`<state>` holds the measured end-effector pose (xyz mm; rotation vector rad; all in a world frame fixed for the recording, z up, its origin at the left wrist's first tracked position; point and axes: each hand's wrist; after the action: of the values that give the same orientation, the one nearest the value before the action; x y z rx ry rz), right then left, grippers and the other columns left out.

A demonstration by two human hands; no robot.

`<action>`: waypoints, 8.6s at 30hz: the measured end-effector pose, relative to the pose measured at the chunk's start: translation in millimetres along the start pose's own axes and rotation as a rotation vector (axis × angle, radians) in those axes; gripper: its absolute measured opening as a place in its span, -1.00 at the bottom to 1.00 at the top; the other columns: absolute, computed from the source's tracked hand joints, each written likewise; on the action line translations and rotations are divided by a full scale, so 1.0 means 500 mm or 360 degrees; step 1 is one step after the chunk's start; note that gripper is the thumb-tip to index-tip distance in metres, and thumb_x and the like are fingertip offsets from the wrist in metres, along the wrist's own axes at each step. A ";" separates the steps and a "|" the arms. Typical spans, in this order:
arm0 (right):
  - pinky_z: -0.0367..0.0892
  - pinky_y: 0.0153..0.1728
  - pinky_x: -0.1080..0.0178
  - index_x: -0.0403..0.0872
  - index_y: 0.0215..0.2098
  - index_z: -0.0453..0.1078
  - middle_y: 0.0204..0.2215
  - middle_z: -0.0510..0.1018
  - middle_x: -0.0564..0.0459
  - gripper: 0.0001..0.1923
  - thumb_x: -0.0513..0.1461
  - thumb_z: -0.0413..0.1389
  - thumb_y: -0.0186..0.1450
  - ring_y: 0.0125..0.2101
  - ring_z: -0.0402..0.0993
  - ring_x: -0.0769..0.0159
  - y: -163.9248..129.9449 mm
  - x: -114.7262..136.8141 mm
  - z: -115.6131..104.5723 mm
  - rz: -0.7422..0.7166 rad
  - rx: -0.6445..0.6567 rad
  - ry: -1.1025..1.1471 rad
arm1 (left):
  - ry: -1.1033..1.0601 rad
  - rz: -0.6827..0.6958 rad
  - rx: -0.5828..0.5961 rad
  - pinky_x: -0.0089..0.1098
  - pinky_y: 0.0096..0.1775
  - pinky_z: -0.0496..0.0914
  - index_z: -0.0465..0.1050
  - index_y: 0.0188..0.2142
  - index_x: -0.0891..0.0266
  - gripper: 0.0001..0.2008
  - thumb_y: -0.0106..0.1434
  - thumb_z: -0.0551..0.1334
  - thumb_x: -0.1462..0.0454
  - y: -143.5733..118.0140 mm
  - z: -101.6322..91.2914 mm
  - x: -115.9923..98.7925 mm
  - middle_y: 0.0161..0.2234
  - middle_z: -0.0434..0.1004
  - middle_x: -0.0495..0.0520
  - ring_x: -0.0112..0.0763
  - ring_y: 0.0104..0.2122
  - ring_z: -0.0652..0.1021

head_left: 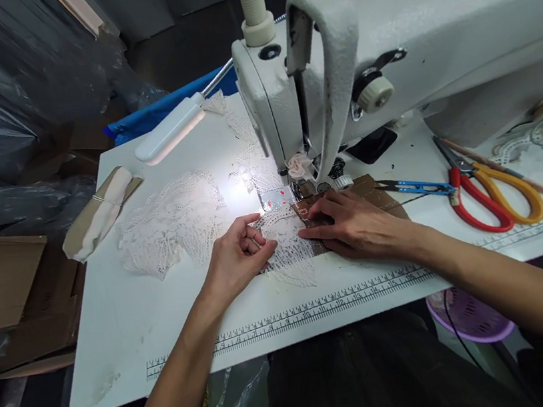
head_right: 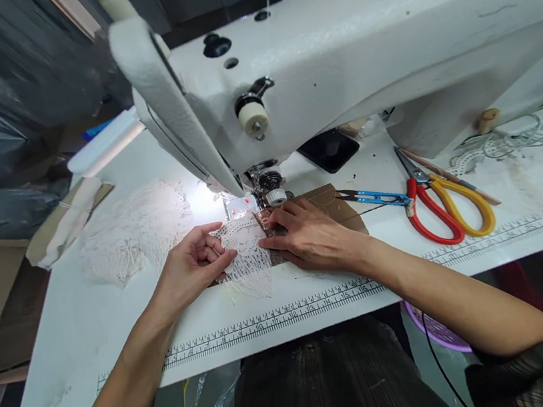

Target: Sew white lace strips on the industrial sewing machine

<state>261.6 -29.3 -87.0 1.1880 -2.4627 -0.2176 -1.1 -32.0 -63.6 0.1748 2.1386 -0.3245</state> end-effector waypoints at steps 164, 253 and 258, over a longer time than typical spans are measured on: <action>0.36 -0.02 0.04 -0.02 0.08 0.47 -0.12 0.42 -0.12 -0.63 -0.28 0.02 0.35 -0.11 0.38 0.15 0.002 0.000 -0.004 0.0338 -0.0118 0.0244 | 0.0458 0.1090 -0.0283 -0.47 -0.51 0.40 0.40 -0.14 0.26 -0.83 0.44 0.10 0.22 0.080 0.025 -0.019 -0.29 0.62 0.08 -0.50 -0.48 0.55; 0.42 -0.13 0.08 -0.08 0.08 0.37 -0.12 0.42 -0.13 -0.67 -0.21 -0.09 0.44 -0.18 0.40 0.19 0.001 -0.005 0.009 0.0421 -0.0247 0.0272 | 0.0577 0.1626 -0.0287 -0.35 -0.29 0.56 0.50 -0.23 0.34 -0.93 0.32 0.24 0.37 0.093 0.041 -0.004 -0.29 0.59 0.14 -0.38 -0.28 0.60; 0.38 -0.09 0.05 -0.02 0.11 0.44 -0.15 0.39 -0.14 -0.61 -0.30 -0.04 0.37 -0.14 0.32 0.14 0.001 -0.005 0.012 0.0234 -0.0104 0.0042 | 0.0560 0.1636 -0.0279 -0.34 -0.26 0.56 0.49 -0.24 0.32 -0.94 0.33 0.23 0.37 0.091 0.041 -0.009 -0.26 0.61 0.13 -0.39 -0.25 0.61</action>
<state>260.2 -27.1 -93.2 0.9718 -2.4865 -0.2369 28.9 5.5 -78.2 1.2329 2.0923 0.5244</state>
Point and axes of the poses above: each hand's wrist, its own y-axis towards the middle knuckle, its own z-axis out of the palm, x = y × z
